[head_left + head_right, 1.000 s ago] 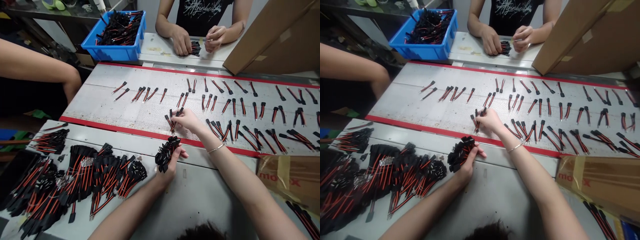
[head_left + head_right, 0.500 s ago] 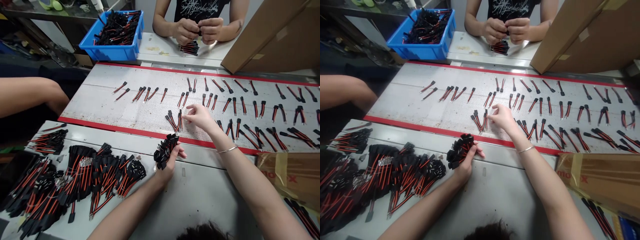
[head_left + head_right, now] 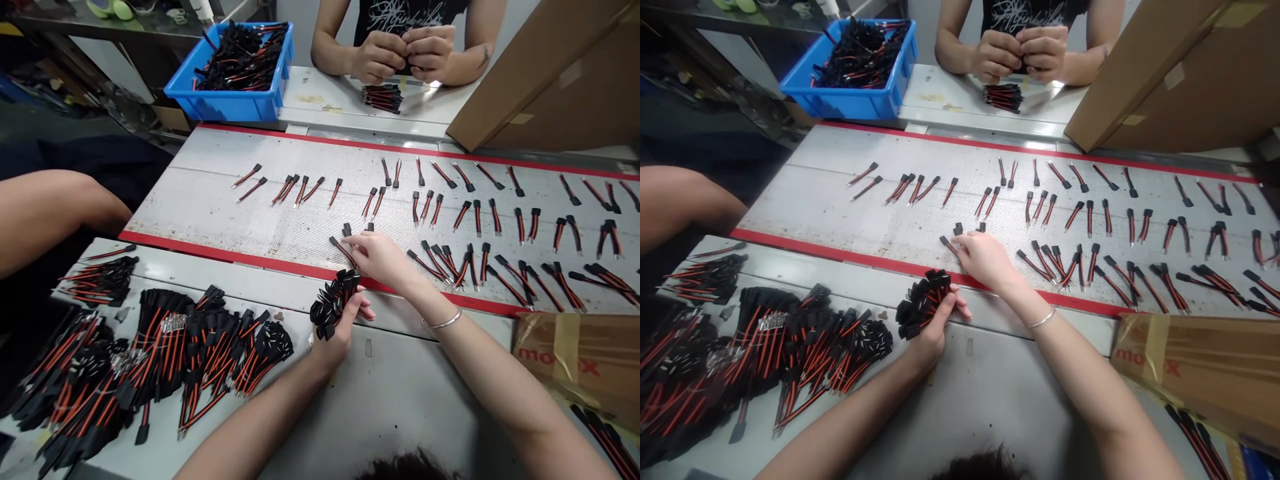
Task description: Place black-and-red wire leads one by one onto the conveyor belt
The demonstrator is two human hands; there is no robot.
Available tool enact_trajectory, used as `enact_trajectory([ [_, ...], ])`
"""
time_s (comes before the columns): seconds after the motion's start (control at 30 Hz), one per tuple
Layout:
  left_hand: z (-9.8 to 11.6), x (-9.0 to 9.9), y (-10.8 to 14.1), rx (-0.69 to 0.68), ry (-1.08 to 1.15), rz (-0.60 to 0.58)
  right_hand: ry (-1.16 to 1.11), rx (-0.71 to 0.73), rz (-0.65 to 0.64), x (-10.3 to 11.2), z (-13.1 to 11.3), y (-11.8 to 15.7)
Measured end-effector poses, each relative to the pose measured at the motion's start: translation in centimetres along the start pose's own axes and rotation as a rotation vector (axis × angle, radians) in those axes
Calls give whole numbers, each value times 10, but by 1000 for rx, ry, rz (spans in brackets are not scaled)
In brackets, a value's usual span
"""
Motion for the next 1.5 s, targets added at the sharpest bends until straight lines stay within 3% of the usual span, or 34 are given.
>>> enact_trajectory([
  [0.3,0,-1,-1,25,39,6,58,-3,20,2,5,9],
  [0.57,7,-1,-1,11,-25,3,131,-73,165,39,37,30],
  [0.83,2,3,-3,3,-11,41,143,-103,176,37,35,30],
  [0.93,3,5,-4,23,-8,75,-52,-95,211,44,28,34],
  [1.07,9,10,-5,-31,-170,72,-729,44,-98,34,-1,44],
  [1.13,9,11,-6,-88,-268,38,-877,140,-194,35,-20,52],
  [1.3,1,23,-9,-236,-317,72,-751,374,-71,47,-49,66],
  [1.5,6,32,-8,-256,-360,158,-526,503,180,56,-59,76],
])
Point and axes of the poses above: each hand's wrist, its own y-axis away from the middle knuckle, its own x-axis out of the back of the hand, z = x × y, the point moved 8 cm from there along -y, towards the middle knuckle, and after that the axes turned 7 degrees about -y, right-handed, at the moved point
